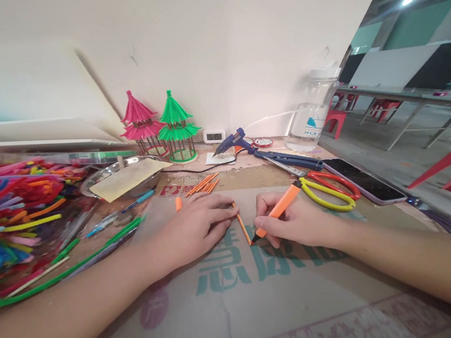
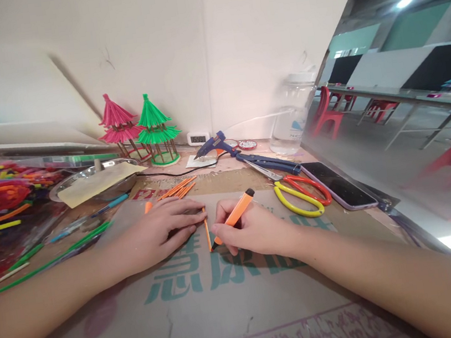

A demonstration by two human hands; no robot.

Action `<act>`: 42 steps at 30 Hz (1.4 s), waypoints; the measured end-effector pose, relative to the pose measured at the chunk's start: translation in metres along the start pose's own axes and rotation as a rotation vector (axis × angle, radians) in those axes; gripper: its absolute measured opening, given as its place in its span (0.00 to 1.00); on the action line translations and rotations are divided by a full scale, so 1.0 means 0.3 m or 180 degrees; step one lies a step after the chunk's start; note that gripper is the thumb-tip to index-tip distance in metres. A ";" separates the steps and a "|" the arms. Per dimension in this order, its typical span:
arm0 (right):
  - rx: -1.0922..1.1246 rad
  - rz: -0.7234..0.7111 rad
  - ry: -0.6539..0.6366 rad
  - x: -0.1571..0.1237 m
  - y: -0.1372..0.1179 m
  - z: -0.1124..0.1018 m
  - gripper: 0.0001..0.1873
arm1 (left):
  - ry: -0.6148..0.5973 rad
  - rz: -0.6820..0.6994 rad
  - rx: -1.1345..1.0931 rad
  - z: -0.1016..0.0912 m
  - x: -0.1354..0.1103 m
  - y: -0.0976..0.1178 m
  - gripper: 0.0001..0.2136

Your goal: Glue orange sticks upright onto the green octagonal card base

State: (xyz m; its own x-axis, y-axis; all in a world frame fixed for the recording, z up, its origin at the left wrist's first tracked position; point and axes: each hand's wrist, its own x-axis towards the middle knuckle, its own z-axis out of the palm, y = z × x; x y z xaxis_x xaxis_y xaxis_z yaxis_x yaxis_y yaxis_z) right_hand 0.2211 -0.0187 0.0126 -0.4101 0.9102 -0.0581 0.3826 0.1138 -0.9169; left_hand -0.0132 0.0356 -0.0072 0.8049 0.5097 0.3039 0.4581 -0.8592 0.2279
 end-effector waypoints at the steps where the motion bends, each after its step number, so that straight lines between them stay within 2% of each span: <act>1: 0.0000 0.0013 0.0007 0.000 0.000 0.000 0.11 | 0.0009 0.0010 -0.0007 -0.001 0.001 0.000 0.16; 11: 0.0061 0.0032 0.0022 0.008 0.011 -0.001 0.12 | -0.0032 -0.0005 -0.0004 -0.005 0.000 0.002 0.16; 16: 0.0062 -0.0142 0.0440 0.016 0.014 0.001 0.11 | -0.0064 0.0000 0.0020 -0.008 0.002 0.005 0.16; 19: 0.0228 -0.0225 0.0498 0.020 0.017 -0.001 0.12 | -0.0062 0.0013 0.0019 -0.008 0.002 0.004 0.16; 27: 0.0025 0.0004 0.0746 0.039 0.028 -0.004 0.12 | -0.0065 0.0018 0.0037 -0.011 0.003 0.005 0.16; 34: 0.0156 0.0021 0.0662 0.046 0.045 -0.002 0.13 | 0.0003 0.0037 -0.0068 -0.010 0.003 0.004 0.16; 42: -0.0095 0.0085 0.0551 0.044 0.020 -0.008 0.09 | -0.0031 0.0029 0.0014 -0.008 0.003 0.001 0.16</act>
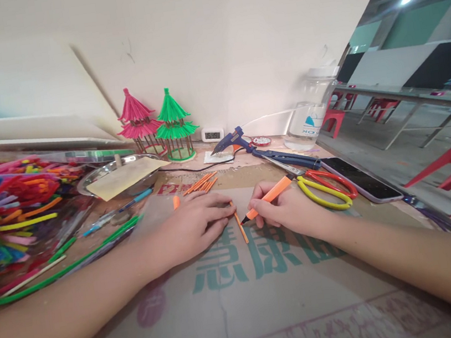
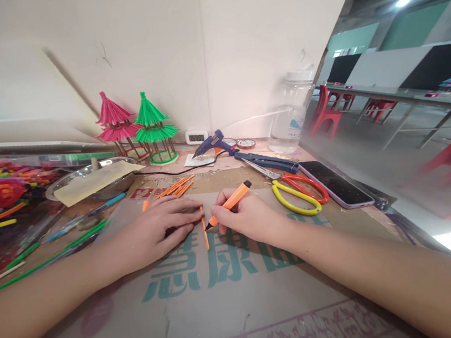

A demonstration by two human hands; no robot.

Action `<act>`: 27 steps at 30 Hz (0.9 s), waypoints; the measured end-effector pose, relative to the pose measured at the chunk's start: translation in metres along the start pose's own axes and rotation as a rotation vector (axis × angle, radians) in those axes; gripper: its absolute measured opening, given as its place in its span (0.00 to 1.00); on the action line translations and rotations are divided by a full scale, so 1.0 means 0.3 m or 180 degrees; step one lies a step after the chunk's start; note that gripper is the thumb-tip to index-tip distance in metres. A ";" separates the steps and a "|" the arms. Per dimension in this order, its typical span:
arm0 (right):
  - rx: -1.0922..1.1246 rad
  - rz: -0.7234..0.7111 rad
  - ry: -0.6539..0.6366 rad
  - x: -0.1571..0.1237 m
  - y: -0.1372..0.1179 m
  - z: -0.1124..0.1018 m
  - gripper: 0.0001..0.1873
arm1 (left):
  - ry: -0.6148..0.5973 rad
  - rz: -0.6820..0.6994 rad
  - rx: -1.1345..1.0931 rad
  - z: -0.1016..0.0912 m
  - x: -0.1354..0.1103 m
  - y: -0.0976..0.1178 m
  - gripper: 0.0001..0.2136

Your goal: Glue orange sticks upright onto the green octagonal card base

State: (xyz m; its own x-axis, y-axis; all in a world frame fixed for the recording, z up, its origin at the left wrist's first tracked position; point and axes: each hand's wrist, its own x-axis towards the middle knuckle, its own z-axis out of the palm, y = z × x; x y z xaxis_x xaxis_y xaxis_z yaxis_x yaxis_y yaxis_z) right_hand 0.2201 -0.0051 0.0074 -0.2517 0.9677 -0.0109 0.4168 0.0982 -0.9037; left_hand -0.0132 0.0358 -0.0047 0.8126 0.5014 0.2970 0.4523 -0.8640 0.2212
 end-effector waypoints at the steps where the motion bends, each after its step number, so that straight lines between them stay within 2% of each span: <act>1: 0.0007 -0.0001 0.0011 0.000 0.001 0.000 0.09 | 0.0007 -0.0001 -0.0009 -0.001 0.000 0.001 0.16; 5: 0.0075 0.0000 0.0128 -0.002 0.008 0.003 0.10 | 0.0026 0.0001 -0.0044 -0.003 0.001 0.004 0.16; 13: 0.0072 0.0049 -0.0215 -0.009 0.003 -0.006 0.10 | 0.0031 -0.0003 -0.0001 0.005 -0.002 -0.005 0.16; 20: 0.0203 -0.0061 0.0011 -0.006 0.011 0.002 0.09 | -0.0030 -0.0035 0.0041 0.004 0.003 -0.001 0.17; 27: 0.0117 0.0063 -0.0176 -0.010 0.003 -0.002 0.10 | -0.0030 -0.0036 0.0074 0.005 -0.002 -0.004 0.17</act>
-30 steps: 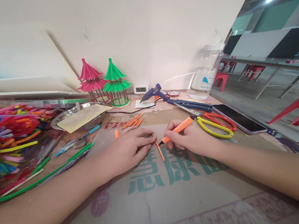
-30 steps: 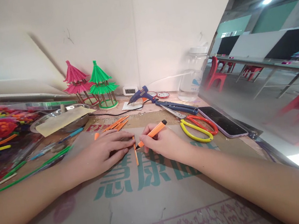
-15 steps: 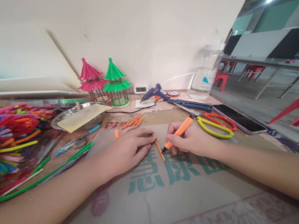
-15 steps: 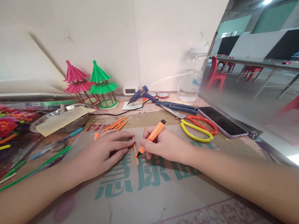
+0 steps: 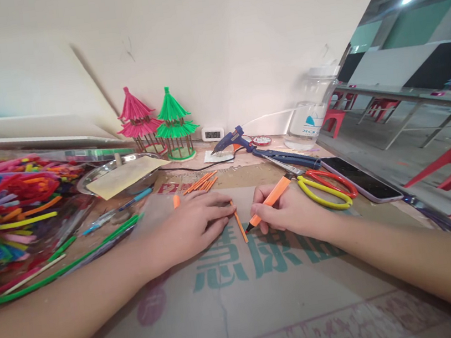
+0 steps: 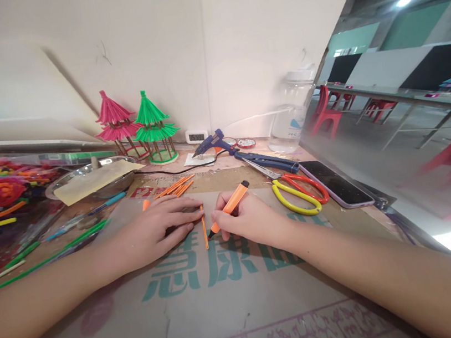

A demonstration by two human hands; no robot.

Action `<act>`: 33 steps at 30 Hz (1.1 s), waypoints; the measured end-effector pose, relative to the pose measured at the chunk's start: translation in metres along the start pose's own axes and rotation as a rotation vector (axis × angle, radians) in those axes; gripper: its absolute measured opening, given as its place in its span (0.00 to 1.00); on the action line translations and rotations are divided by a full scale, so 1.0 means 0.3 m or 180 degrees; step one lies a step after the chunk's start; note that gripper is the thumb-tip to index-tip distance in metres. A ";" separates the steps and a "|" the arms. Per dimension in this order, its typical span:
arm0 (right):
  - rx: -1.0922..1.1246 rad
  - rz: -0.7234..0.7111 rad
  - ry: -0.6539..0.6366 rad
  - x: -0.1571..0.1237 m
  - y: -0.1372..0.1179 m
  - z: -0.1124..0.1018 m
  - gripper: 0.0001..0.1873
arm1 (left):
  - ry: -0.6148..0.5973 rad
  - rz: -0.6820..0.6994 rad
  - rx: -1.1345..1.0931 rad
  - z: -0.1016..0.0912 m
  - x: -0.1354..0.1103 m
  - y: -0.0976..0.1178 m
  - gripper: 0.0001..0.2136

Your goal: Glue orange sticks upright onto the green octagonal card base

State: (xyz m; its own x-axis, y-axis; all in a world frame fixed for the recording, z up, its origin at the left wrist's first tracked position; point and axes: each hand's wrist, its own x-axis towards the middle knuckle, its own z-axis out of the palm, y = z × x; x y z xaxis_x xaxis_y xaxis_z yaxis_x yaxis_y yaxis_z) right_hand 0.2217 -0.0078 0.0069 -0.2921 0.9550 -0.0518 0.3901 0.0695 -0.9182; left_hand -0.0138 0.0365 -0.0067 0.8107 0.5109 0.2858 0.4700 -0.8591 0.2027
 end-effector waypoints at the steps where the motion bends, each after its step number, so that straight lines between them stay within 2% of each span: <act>1: 0.0029 -0.0030 0.0029 -0.001 0.000 0.001 0.10 | -0.0004 0.0003 -0.0001 -0.001 0.000 0.000 0.17; 7: 0.0101 -0.0103 0.0295 0.008 0.006 0.008 0.11 | -0.0014 0.0004 -0.0055 -0.010 0.006 0.008 0.17; 16: 0.0022 -0.0101 0.0060 0.003 0.006 0.002 0.09 | 0.0003 0.0014 -0.0032 -0.003 0.001 0.002 0.17; 22: 0.0123 -0.0137 0.0301 0.005 0.009 0.007 0.11 | 0.0025 0.0061 0.0057 -0.012 0.006 0.012 0.16; 27: 0.0189 -0.0085 0.0225 0.013 0.021 0.009 0.12 | 0.0052 0.0047 -0.0008 -0.016 0.006 0.016 0.16; 33: 0.0055 -0.0083 0.0099 0.007 0.011 0.005 0.09 | 0.0060 0.0048 0.0046 -0.008 0.001 0.008 0.16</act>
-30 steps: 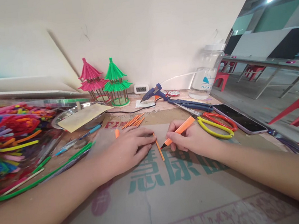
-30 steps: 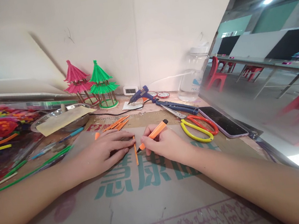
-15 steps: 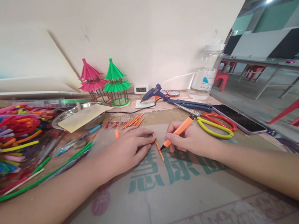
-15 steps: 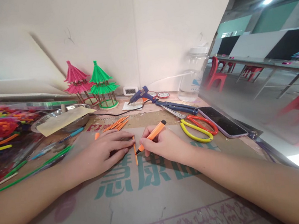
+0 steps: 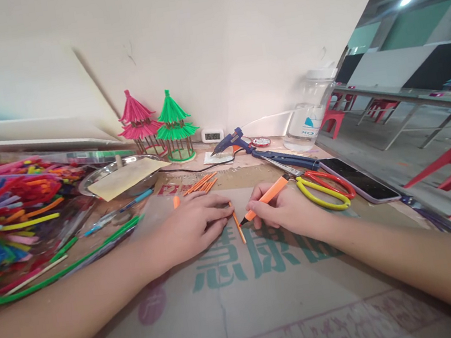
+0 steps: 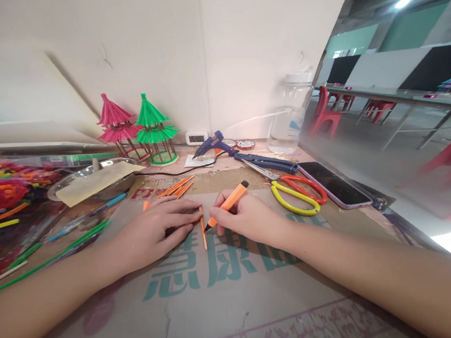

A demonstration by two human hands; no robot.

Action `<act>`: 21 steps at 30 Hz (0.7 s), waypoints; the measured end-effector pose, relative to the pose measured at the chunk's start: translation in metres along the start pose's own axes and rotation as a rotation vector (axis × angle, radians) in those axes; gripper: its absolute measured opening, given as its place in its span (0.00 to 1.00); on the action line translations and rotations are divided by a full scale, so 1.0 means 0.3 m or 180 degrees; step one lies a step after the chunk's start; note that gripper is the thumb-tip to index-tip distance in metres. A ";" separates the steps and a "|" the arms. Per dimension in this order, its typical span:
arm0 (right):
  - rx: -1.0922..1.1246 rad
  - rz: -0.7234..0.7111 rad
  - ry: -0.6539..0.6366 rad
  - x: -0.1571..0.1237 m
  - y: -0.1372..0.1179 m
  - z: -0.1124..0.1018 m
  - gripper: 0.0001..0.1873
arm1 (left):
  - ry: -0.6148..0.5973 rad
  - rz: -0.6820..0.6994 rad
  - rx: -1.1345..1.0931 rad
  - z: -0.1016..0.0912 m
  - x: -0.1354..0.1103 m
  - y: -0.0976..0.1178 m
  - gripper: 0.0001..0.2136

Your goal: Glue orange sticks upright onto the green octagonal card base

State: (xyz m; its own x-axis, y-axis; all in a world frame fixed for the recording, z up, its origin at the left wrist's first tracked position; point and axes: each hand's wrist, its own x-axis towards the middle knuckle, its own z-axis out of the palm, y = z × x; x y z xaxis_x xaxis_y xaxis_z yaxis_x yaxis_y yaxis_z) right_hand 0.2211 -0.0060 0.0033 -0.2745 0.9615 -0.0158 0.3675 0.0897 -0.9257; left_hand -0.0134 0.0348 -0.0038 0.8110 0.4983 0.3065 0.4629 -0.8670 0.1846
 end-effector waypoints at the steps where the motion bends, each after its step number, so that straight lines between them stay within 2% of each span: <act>1: -0.0005 0.0011 -0.0044 -0.001 -0.003 0.000 0.09 | 0.0016 0.0005 -0.0001 0.002 0.000 -0.001 0.16; 13: 0.0067 -0.0023 0.0136 0.004 0.010 0.009 0.11 | 0.0036 0.0021 -0.0040 0.005 -0.003 -0.003 0.16; 21: 0.0048 -0.0016 0.0003 -0.003 0.000 0.002 0.10 | 0.0050 -0.0031 -0.0079 0.004 0.002 0.000 0.16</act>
State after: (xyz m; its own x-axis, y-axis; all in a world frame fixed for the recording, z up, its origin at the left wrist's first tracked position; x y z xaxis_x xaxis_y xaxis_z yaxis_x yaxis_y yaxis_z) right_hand 0.2207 -0.0069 0.0030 -0.2755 0.9613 -0.0108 0.3528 0.0906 -0.9313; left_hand -0.0124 0.0350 -0.0046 0.8008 0.5069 0.3191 0.4615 -0.8618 0.2107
